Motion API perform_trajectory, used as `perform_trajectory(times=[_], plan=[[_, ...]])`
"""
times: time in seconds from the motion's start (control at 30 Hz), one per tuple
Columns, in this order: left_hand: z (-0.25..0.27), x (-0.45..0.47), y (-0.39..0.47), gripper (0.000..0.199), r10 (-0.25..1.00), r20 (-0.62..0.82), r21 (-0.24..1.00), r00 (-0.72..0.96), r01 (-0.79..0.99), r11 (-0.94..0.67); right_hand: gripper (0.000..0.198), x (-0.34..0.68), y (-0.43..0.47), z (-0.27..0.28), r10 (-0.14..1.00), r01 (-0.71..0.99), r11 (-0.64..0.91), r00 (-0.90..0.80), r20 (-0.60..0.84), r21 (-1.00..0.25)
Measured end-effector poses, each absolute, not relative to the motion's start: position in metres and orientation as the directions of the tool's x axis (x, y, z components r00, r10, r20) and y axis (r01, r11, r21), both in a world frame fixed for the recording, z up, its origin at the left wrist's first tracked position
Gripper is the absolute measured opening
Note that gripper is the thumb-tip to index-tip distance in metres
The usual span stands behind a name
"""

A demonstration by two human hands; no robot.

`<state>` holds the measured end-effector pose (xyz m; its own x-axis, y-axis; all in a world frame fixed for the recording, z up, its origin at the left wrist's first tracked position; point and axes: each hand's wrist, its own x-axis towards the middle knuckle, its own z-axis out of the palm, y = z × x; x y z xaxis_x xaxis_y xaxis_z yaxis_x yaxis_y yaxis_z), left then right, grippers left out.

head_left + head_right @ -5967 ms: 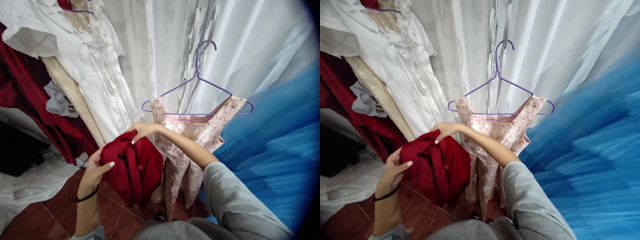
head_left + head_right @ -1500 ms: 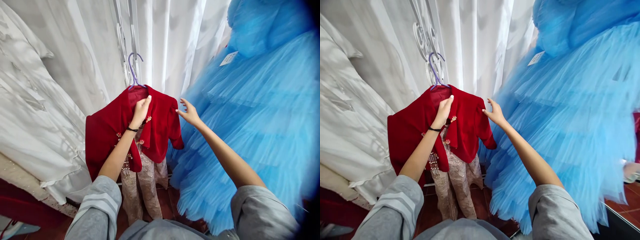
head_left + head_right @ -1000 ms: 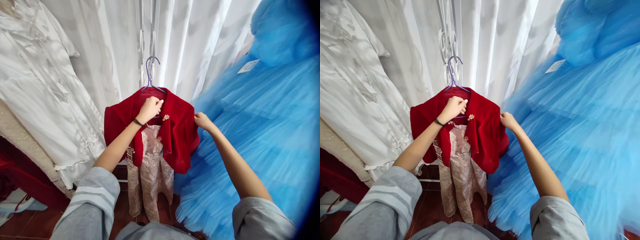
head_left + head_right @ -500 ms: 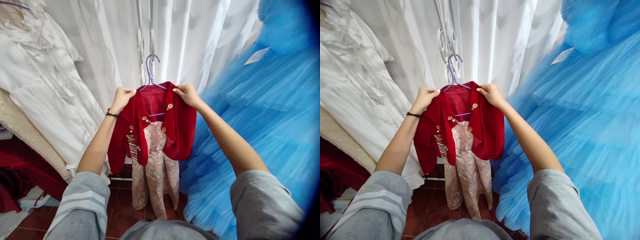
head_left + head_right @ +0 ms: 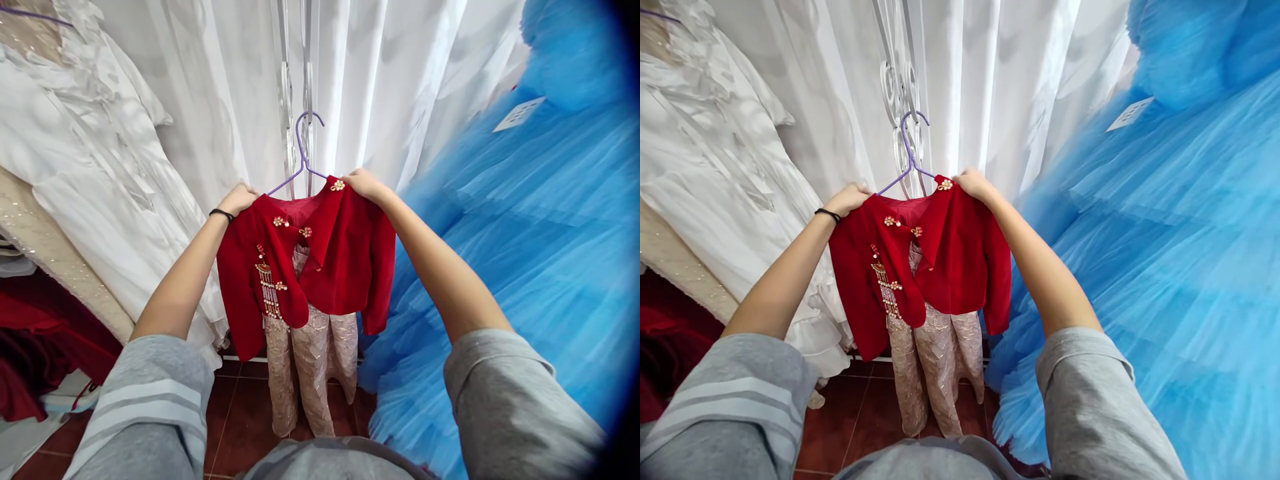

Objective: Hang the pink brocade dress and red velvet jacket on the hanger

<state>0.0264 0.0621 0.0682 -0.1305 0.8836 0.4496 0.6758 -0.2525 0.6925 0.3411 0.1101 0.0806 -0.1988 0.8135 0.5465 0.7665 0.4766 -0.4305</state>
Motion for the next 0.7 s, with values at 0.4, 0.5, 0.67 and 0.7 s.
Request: perform_trajectory(times=[0.4,0.5,0.67,0.7], plan=[[0.047,0.058,-0.019,0.022,0.528,0.448,-0.448,0.721,0.692,-0.565,0.06,0.305,-0.001,-0.051,0.719,0.871,0.424,-0.159,0.676,-0.246],[0.044,0.068,-0.028,0.028,0.482,0.51,-0.406,0.712,0.693,-0.595,0.054,0.318,-0.017,-0.044,0.686,0.848,0.461,-0.153,0.711,-0.263],[0.017,0.081,-0.03,0.021,0.532,0.413,-0.41,0.74,0.672,-0.616,0.057,0.319,-0.037,-0.072,0.7,0.82,0.517,-0.24,0.673,-0.245],[0.013,0.082,-0.027,0.02,0.54,0.404,-0.45,0.739,0.674,-0.586,0.061,0.318,-0.035,-0.079,0.705,0.816,0.516,-0.231,0.67,-0.261]])
